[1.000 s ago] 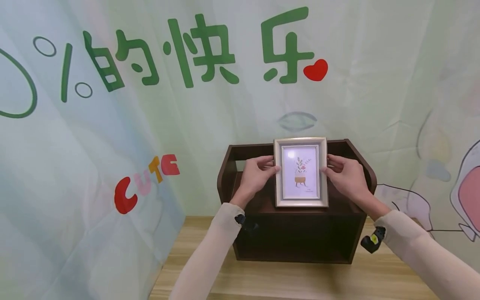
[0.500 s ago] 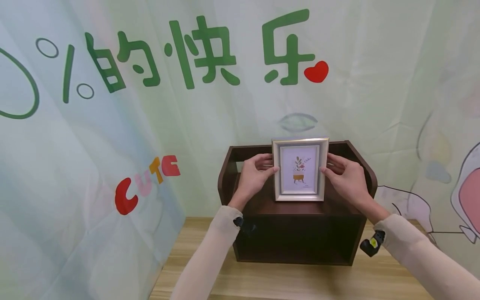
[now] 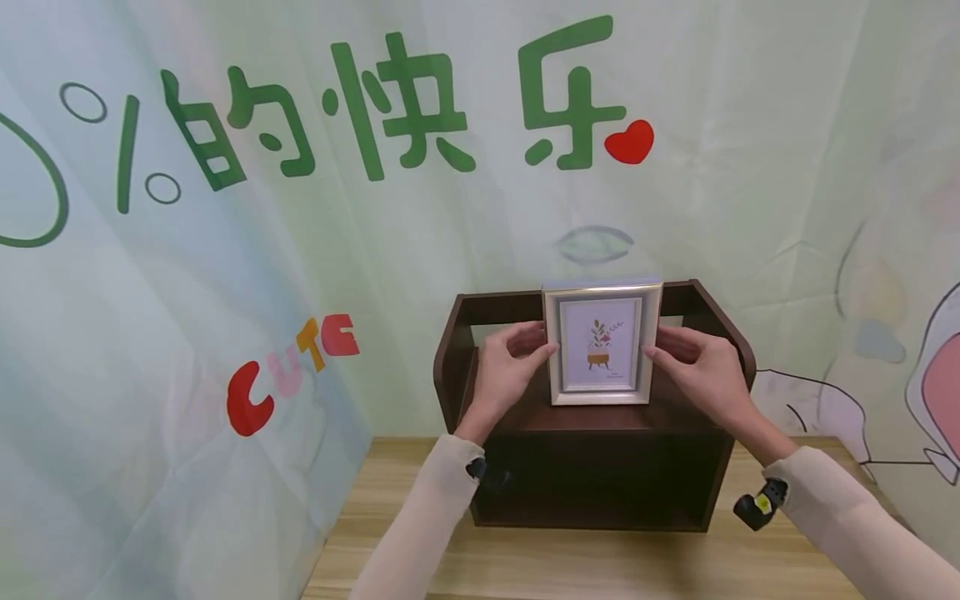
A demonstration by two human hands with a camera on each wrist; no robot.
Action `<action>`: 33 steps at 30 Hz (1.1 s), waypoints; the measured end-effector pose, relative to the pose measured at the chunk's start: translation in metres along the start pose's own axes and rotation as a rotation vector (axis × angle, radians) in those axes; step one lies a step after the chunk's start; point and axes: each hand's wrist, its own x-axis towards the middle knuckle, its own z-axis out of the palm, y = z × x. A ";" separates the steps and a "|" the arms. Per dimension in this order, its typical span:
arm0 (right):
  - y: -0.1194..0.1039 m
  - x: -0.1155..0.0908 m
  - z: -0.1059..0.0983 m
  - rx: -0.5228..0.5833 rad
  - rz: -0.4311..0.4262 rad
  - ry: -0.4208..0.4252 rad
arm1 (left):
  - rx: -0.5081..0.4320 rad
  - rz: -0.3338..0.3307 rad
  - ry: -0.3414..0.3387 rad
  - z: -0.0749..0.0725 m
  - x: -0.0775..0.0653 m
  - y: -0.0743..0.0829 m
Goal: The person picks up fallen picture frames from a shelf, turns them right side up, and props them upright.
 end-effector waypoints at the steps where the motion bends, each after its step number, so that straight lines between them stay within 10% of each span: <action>1: 0.001 -0.001 0.000 0.004 0.001 -0.009 | 0.006 0.006 0.017 0.001 -0.002 0.000; 12: 0.003 -0.005 0.002 0.003 0.021 -0.018 | 0.027 0.052 0.124 0.014 -0.013 -0.008; 33: -0.006 -0.021 0.014 0.044 -0.015 0.008 | -0.058 0.031 0.118 0.009 0.000 -0.021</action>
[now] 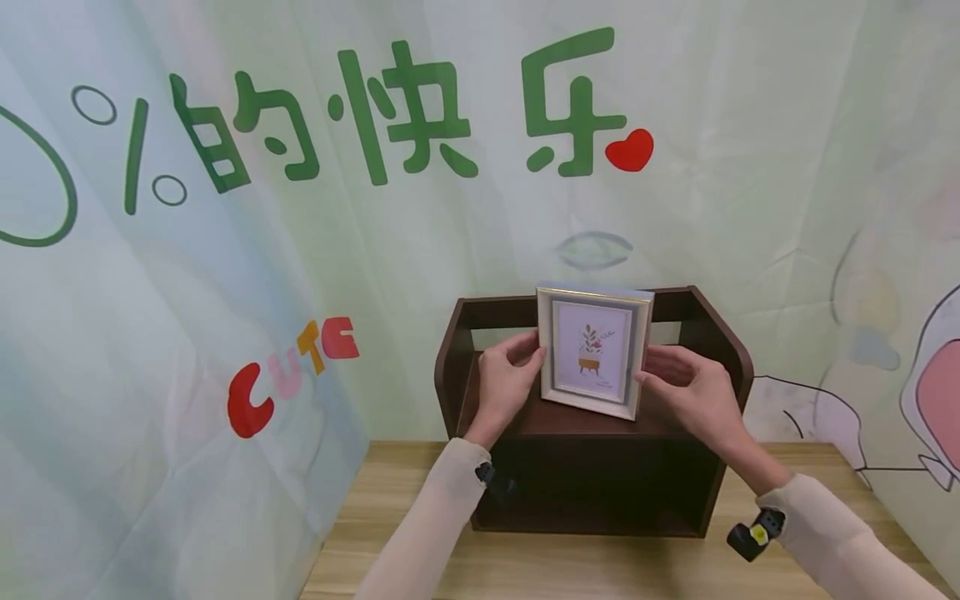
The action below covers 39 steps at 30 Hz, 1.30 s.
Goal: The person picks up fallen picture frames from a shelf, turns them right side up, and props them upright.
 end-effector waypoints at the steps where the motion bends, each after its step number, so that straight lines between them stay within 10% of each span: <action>1: 0.000 -0.001 0.000 0.004 -0.005 0.002 | -0.007 0.002 -0.003 0.000 0.000 0.000; 39: -0.029 -0.014 0.048 0.025 -0.097 -0.022 | 0.016 -0.027 -0.150 0.038 0.042 -0.020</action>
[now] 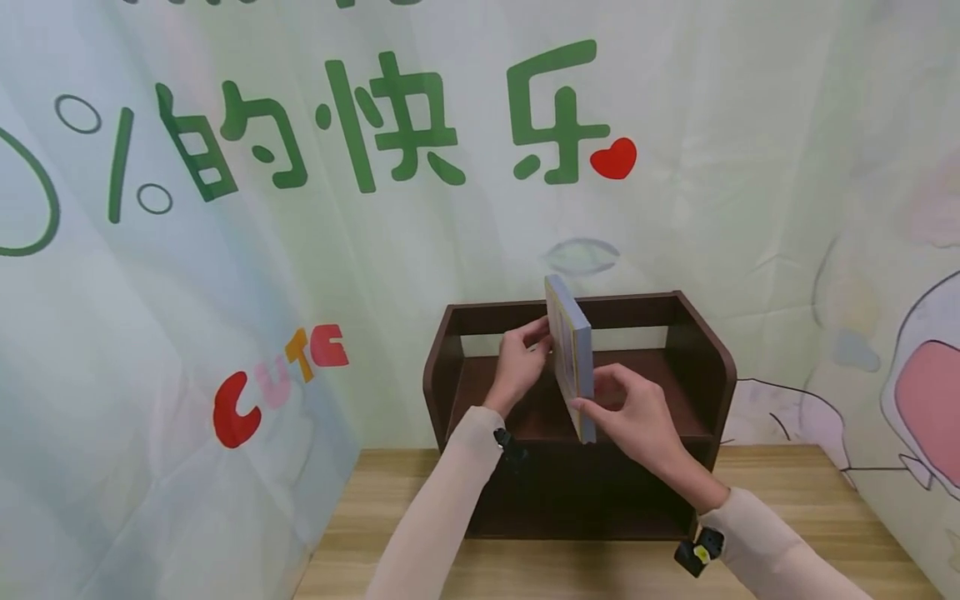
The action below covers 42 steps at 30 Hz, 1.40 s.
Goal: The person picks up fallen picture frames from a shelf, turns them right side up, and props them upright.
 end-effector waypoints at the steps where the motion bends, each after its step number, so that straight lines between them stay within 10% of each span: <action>1: -0.001 0.000 0.004 0.004 -0.006 0.007 | 0.005 -0.007 -0.008 0.000 0.000 -0.001; 15: -0.007 -0.003 0.023 0.024 -0.018 0.066 | 0.000 0.001 -0.092 0.000 -0.001 -0.005; 25: -0.009 -0.001 0.027 0.027 -0.027 0.070 | 0.166 -0.032 -0.130 -0.029 -0.017 0.017; 33: -0.008 0.000 0.026 0.032 -0.042 0.070 | 0.236 0.197 -0.109 -0.064 -0.025 0.061; 42: -0.008 0.001 0.023 0.051 -0.089 0.061 | 0.614 0.616 -0.277 -0.072 -0.025 0.108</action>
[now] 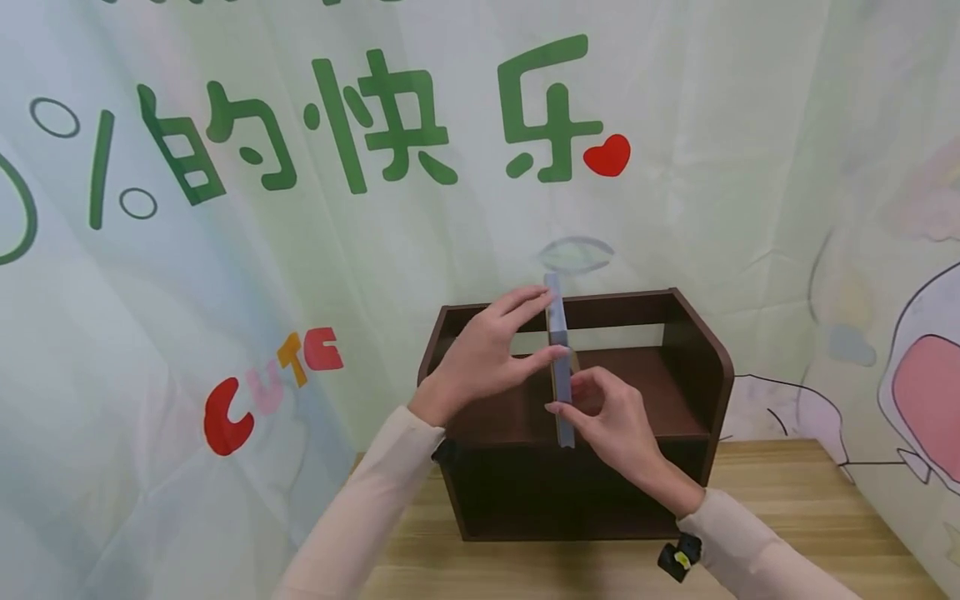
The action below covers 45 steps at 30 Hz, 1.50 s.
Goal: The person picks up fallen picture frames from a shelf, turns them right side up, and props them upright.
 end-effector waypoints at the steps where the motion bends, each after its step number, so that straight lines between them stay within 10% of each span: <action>1: 0.000 0.000 0.000 0.005 -0.004 0.002 | 0.027 0.024 -0.022 0.000 0.002 0.001; 13: 0.003 0.000 -0.001 0.013 -0.044 -0.011 | 0.003 0.128 -0.068 0.006 0.004 -0.008; 22: 0.018 0.010 -0.008 -0.194 -0.198 0.158 | -0.014 0.155 -0.036 0.007 0.004 -0.010; 45: 0.034 0.019 0.013 -0.297 -0.119 0.091 | -0.078 0.133 -0.006 0.018 0.006 -0.003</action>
